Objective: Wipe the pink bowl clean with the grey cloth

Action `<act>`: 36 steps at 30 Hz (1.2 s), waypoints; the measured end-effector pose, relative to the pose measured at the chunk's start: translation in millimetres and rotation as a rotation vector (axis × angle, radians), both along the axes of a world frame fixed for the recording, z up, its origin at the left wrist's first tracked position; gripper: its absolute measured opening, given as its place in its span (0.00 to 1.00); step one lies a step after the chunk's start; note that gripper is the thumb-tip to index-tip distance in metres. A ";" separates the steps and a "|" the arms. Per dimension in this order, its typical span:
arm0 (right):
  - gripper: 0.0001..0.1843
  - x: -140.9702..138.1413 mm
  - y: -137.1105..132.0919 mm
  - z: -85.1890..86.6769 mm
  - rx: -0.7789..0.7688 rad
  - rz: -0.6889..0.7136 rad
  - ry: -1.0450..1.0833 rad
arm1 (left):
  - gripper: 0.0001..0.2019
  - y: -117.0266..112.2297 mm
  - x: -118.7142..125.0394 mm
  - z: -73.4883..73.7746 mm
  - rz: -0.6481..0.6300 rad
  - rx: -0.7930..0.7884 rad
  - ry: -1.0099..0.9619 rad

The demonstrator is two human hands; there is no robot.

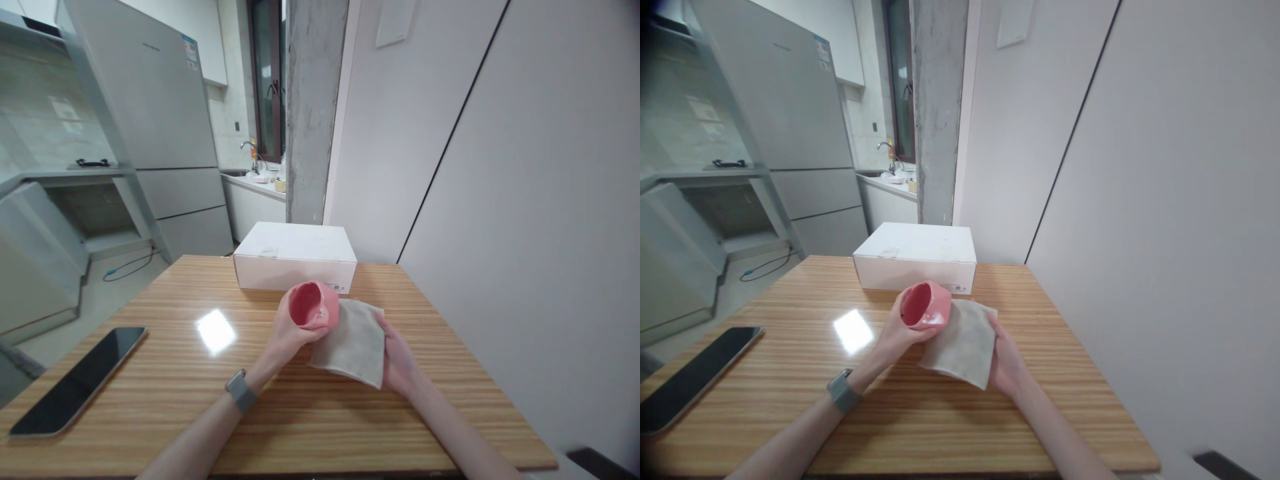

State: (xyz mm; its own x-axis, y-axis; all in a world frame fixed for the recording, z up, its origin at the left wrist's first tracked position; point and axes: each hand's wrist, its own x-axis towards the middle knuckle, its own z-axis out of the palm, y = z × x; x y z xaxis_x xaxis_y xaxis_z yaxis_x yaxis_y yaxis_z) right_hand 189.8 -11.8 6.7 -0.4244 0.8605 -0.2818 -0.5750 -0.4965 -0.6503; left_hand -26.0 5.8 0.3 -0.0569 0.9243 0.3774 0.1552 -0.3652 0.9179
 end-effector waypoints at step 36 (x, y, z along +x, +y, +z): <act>0.21 153.6 -3.3 -46.1 0.591 -0.235 -1.692 | 0.43 67.6 157.4 -20.8 -0.277 -0.038 0.066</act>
